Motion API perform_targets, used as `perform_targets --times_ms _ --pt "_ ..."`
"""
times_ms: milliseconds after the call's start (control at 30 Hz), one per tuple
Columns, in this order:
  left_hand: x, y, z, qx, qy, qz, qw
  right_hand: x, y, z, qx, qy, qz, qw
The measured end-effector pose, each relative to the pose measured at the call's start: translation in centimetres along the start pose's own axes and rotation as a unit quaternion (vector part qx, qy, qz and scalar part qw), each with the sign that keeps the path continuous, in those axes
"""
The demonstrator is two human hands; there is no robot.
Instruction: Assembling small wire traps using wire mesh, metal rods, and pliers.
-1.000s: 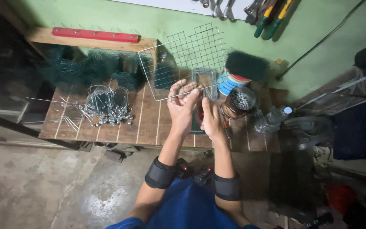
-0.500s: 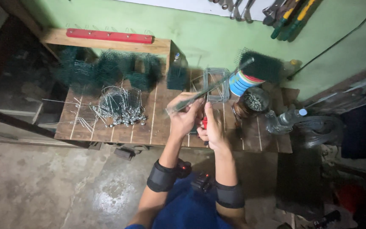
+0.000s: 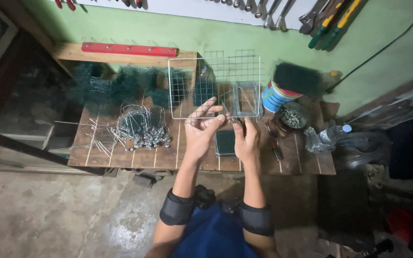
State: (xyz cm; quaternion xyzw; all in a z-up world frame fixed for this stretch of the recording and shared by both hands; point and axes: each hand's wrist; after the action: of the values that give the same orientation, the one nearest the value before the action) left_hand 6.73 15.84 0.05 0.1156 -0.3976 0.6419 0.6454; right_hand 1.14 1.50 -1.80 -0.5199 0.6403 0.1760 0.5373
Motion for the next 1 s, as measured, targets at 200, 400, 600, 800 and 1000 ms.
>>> perform_targets --times_ms 200,400,600,800,1000 --pt "1.0 -0.7 -0.1 0.001 0.032 -0.025 0.999 0.4 -1.2 -0.8 0.032 0.049 -0.097 0.994" --pt "0.6 -0.7 -0.8 -0.017 0.050 -0.020 0.998 -1.4 -2.0 -0.6 0.022 0.069 -0.142 0.987" --pt "1.9 -1.2 -1.3 -0.033 0.031 -0.048 0.998 -1.9 -2.6 -0.3 -0.003 0.022 -0.146 0.989" --pt "1.7 -1.5 -2.3 -0.031 0.023 -0.088 0.995 -0.4 -3.1 -0.1 -0.001 0.062 -0.177 0.982" --pt "2.1 -1.7 -2.8 -0.049 0.018 -0.085 0.995 0.3 -3.4 0.0 0.011 0.087 -0.201 0.976"
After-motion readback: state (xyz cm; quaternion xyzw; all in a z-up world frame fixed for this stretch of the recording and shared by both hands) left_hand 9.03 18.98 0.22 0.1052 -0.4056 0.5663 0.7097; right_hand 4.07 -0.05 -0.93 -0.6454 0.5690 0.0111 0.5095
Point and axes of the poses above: each hand's wrist, its own y-axis away from the middle knuckle, its own z-axis out of the palm, x = y × z, and after that the axes turned 9 degrees about z, right-handed
